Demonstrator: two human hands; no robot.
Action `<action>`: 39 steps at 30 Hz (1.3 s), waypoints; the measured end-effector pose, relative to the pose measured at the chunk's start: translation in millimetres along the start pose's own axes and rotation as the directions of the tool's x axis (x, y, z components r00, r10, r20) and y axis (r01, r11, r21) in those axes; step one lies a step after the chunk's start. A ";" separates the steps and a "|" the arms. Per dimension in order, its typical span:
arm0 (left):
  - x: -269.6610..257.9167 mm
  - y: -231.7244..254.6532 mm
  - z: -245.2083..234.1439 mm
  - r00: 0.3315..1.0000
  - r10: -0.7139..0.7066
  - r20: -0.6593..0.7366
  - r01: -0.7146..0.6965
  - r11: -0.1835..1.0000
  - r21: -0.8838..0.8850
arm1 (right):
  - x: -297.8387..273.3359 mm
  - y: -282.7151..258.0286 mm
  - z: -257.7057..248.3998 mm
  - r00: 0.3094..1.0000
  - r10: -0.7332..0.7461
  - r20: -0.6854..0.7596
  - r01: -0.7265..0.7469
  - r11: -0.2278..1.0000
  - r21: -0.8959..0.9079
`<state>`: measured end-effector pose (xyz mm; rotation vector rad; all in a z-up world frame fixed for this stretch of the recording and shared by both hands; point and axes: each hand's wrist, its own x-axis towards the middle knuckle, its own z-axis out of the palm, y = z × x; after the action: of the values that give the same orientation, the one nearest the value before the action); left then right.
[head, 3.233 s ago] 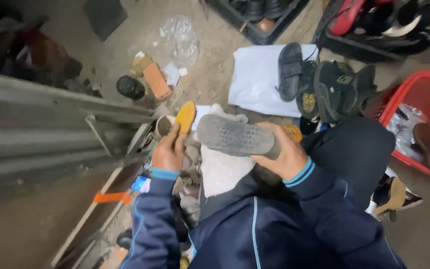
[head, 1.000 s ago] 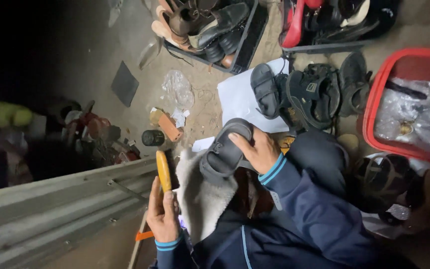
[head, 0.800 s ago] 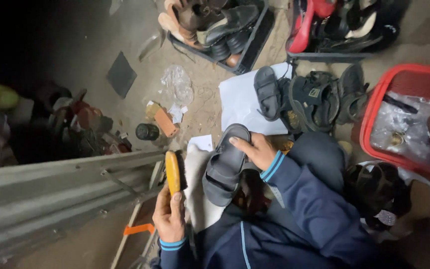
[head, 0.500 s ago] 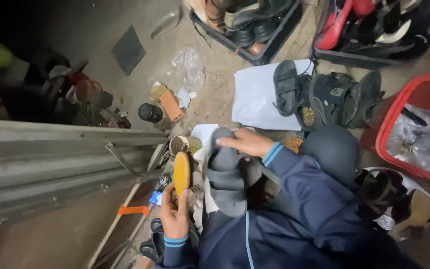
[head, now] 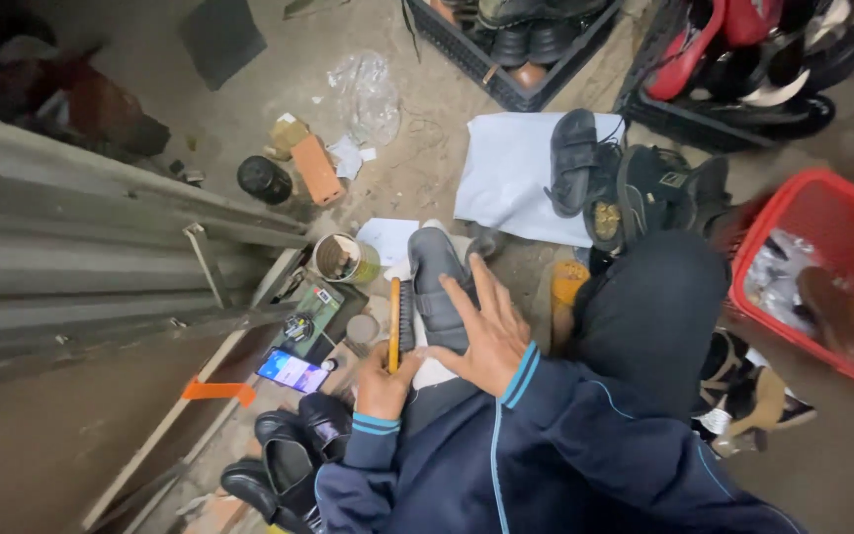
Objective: The person scrubs a black sandal with a yellow brush, repeatedly working on the sole and straps. The person rotates the sandal to clean different areas, including the heel and toe sections, while seated on the floor.
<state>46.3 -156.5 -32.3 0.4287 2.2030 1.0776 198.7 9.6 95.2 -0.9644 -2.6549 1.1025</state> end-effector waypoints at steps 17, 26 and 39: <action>-33.4 -14.1 -46.1 0.948 -0.090 0.306 0.208 0.902 -0.378 | 15.6 25.1 -36.4 0.994 0.056 0.093 -0.082 0.950 0.303; -30.0 -2.5 -46.4 0.993 -0.039 -0.109 0.027 0.994 -0.109 | 20.7 21.0 9.0 0.933 0.127 0.338 -0.142 0.990 0.017; 56.5 81.8 -40.1 0.820 0.525 0.228 -0.561 0.661 0.498 | 11.8 101.0 15.8 0.947 -0.050 0.319 0.161 0.930 -0.332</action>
<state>-21.7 -99.6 28.1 1.4433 2.3584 0.6489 236.3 61.1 14.4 -0.7303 -3.1969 0.8211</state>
